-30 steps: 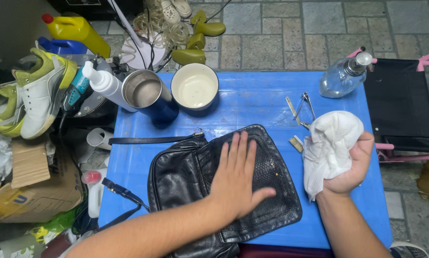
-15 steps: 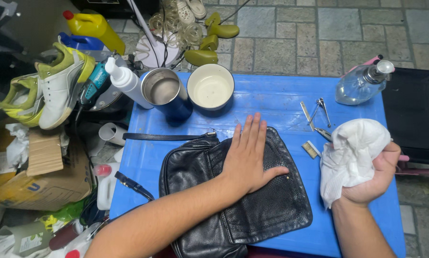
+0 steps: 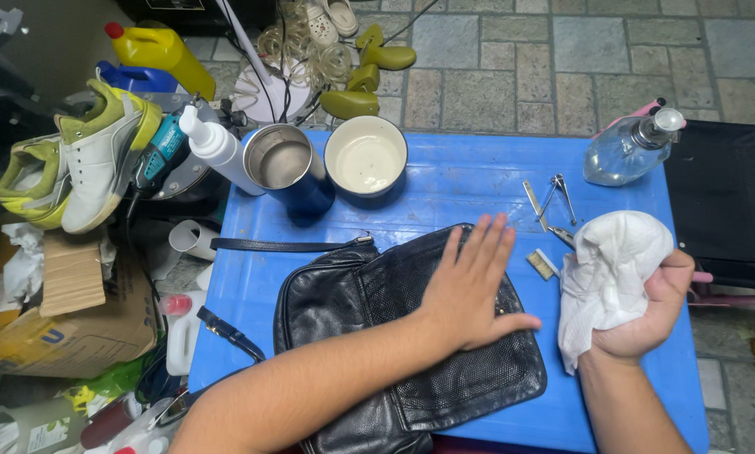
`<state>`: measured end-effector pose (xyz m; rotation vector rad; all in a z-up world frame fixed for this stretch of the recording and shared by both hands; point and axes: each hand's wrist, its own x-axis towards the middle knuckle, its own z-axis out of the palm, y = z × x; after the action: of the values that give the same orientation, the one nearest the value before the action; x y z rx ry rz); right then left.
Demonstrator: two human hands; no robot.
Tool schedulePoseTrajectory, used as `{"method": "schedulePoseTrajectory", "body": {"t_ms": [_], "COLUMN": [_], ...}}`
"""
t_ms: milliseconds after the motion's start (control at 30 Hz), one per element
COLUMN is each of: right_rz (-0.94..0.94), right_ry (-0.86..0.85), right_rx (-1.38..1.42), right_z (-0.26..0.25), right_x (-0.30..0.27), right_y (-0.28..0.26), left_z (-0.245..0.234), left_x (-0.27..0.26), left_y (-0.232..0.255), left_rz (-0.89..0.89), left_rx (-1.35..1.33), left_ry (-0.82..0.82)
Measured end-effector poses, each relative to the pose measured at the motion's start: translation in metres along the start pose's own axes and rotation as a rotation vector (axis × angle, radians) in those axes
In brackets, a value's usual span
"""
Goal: The person cleans a black textured bag on a blue table using a white cloth and a small brush. They wipe the surface, apply a white cleaning paste with the brush, scrub the bag, and wipe off the residue.
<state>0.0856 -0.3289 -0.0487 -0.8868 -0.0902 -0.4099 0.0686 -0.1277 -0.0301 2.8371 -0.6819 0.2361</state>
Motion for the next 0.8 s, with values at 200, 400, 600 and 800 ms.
{"method": "schedulePoseTrajectory", "body": {"t_ms": [200, 400, 600, 800], "right_rz": [-0.079, -0.221, -0.292, -0.218], "right_ry": [-0.051, -0.189, -0.383, -0.948], "right_rx": [-0.131, -0.344, -0.737, -1.233], "right_z": [0.000, 0.013, 0.050, 0.112], "right_x": [-0.002, -0.009, -0.014, -0.043], "right_y": [0.002, 0.000, -0.015, -0.002], "left_z": [-0.016, -0.061, -0.087, -0.106], "left_x": [-0.022, -0.103, -0.156, -0.165], "left_y": [-0.057, -0.042, -0.019, -0.066], "left_rz": [0.005, 0.002, 0.337, -0.182], "left_rx": [0.075, 0.041, -0.072, -0.336], "left_ry": [-0.044, -0.159, -0.085, 0.113]}}
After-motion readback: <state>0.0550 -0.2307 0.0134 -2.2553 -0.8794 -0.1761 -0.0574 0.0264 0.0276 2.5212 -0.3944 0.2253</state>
